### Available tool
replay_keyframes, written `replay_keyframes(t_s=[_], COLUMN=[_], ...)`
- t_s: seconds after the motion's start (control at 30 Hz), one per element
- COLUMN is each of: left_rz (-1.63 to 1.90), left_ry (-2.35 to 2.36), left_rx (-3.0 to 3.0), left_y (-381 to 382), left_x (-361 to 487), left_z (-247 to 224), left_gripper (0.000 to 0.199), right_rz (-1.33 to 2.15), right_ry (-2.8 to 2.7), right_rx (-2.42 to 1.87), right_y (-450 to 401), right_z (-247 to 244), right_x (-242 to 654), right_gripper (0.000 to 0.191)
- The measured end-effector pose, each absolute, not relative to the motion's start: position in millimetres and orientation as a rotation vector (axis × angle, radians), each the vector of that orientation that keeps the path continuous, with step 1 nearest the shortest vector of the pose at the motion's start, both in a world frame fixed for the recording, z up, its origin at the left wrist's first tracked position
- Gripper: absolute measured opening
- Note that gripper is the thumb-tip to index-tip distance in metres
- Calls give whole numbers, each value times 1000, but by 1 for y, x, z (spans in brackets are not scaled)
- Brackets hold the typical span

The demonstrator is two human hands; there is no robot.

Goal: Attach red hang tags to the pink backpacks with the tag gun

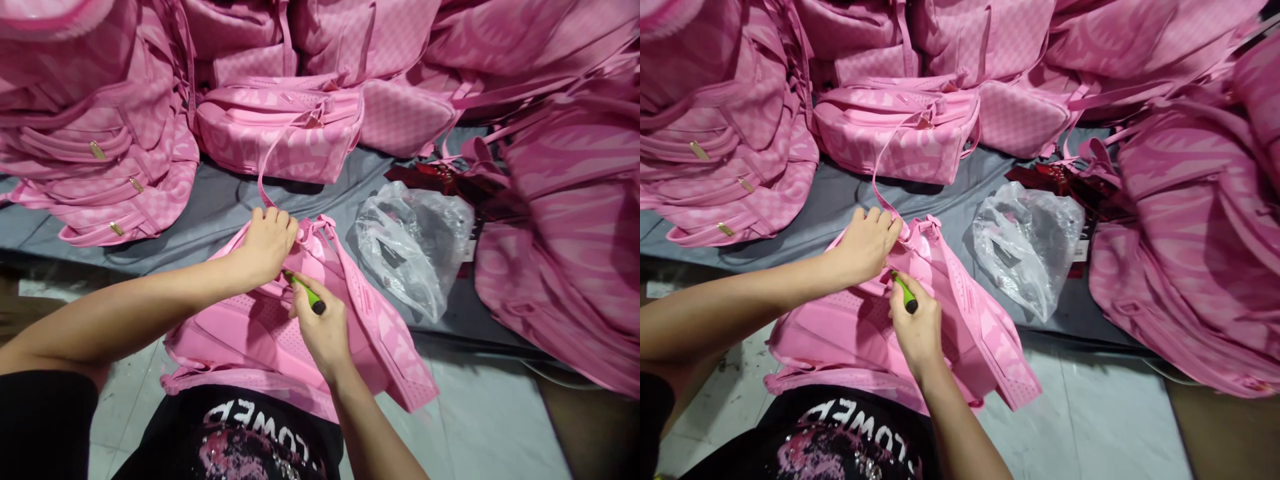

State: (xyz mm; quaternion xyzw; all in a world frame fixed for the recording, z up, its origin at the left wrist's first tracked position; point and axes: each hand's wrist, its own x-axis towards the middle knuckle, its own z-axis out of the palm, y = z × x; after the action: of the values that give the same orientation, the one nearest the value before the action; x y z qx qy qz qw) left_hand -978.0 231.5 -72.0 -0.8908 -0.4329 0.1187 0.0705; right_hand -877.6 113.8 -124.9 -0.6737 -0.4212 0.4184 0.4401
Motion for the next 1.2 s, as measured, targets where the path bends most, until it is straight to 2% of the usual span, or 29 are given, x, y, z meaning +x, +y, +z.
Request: replay_keyframes(t_s=[0.33,0.47,0.73,1.03,1.2], left_rz=[332,301,243,224,188], left_ry=[-1289,-1282,-1281,-1273,-1398], left_rx=[-2705,-2716,-2695,-2740,-2761], left_y=[232,232,233,234,233], left_x=[-980,-982,-984,-985,-981], left_z=[-74,-74,-79,-78,-74], left_gripper=[49,48,44,47,37], right_rz=[968,797,870,899,803], right_ry=[-1208,-1314,-1471,-1468,-1562], right_rx=[-1742,-1809,-1798,-1768,-1775], right_y=[114,115,119,120,121], right_z=[-126,-125,-118,-118,-126], right_x=[-876,-875,-868,-869,-862], right_gripper=[42,39,38,40,45])
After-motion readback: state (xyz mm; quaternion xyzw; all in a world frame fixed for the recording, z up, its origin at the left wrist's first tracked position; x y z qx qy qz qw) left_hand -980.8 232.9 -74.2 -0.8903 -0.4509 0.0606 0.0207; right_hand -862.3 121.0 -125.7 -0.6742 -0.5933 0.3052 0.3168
